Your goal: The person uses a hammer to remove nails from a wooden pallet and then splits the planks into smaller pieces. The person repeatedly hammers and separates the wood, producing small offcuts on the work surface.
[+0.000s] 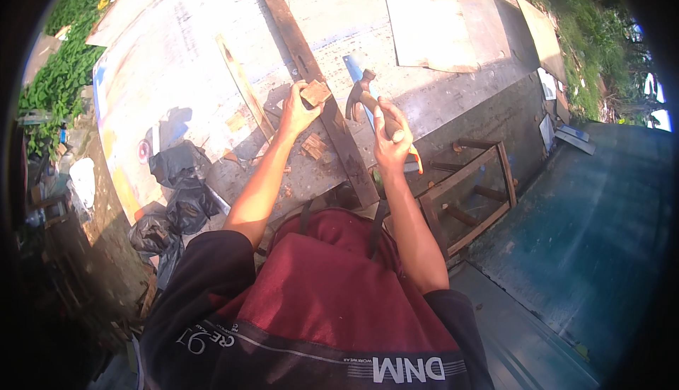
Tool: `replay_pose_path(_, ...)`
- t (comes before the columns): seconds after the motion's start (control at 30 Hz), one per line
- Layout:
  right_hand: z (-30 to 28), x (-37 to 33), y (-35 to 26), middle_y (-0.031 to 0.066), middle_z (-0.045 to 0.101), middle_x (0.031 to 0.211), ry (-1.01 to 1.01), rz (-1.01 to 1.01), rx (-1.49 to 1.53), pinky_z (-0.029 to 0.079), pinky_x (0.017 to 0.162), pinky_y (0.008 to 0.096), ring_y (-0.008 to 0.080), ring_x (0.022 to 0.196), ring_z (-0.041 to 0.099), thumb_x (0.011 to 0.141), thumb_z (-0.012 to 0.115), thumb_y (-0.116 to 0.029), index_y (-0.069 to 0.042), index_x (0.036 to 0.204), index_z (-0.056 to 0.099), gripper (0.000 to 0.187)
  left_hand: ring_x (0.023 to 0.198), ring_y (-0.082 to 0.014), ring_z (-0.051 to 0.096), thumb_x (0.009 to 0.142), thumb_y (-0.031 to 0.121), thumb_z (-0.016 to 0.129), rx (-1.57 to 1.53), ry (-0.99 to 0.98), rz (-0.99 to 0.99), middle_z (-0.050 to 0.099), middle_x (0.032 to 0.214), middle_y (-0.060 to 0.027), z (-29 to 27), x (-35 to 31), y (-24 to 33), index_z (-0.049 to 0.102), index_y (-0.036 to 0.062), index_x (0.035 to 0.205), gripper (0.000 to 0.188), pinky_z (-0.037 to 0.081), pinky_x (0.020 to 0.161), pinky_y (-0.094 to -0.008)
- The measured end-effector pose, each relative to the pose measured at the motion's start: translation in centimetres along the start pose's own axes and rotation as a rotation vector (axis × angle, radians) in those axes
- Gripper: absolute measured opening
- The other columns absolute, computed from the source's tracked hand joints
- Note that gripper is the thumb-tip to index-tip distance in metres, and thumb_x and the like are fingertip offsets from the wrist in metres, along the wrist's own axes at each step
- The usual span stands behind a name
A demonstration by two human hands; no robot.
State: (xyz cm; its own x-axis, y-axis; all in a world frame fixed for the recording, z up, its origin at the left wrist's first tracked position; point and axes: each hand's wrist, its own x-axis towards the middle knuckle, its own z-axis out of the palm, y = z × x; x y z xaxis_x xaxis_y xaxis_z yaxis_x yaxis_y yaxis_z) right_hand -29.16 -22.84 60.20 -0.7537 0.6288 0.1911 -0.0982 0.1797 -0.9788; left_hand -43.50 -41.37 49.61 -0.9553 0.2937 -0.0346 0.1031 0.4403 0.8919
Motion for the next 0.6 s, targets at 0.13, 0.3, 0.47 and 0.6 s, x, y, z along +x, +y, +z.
replay_pose_path(0.13, 1.1, 0.3, -0.4, 0.0146, 0.071, 0.12, -0.021, 0.032, 0.019, 0.05, 0.102, 0.0363, 0.0221, 0.116, 0.065, 0.096, 0.069, -0.001, 0.0, 0.114, 0.069, 0.019, 0.117, -0.0392, 0.063, 0.073, 0.024, 0.089, 0.078, -0.035, -0.006, 0.066, 0.122, -0.0225, 0.8, 0.4, -0.2, 0.048, 0.01, 0.131, 0.072, 0.051, 0.098, -0.0467)
replay_pose_path(0.3, 2.5, 0.9, 0.0, 0.0177, 0.069, 0.126, -0.09, -0.124, -0.047, 0.05, 0.104, 0.0355, 0.0235, 0.12, 0.063, 0.097, 0.066, 0.0, 0.002, 0.114, 0.068, 0.017, 0.122, -0.0362, 0.062, 0.075, 0.022, 0.089, 0.145, -0.123, 0.077, 0.066, 0.129, -0.0184, 1.2, -1.1, 0.8, 0.049, 0.0102, 0.134, 0.072, 0.052, 0.1, -0.0461)
replay_pose_path(0.47, 3.4, 0.9, 0.7, 0.0183, 0.069, 0.126, -0.16, -0.181, -0.07, 0.049, 0.105, 0.0371, 0.0253, 0.121, 0.063, 0.095, 0.067, 0.003, 0.0, 0.113, 0.069, 0.019, 0.115, -0.0383, 0.066, 0.074, 0.018, 0.088, 0.07, -0.143, 0.065, 0.069, 0.121, -0.0203, 2.2, -2.6, 2.2, 0.05, 0.0093, 0.132, 0.069, 0.055, 0.096, -0.0463)
replay_pose_path(0.6, 3.2, 0.6, 2.4, 0.0182, 0.069, 0.126, -0.184, -0.217, -0.069, 0.049, 0.104, 0.0387, 0.025, 0.121, 0.064, 0.095, 0.067, 0.003, 0.0, 0.113, 0.069, 0.019, 0.116, -0.0377, 0.066, 0.074, 0.017, 0.087, 0.093, -0.137, 0.096, 0.069, 0.124, -0.019, 2.0, -2.9, 2.6, 0.051, 0.0096, 0.133, 0.07, 0.054, 0.096, -0.0452)
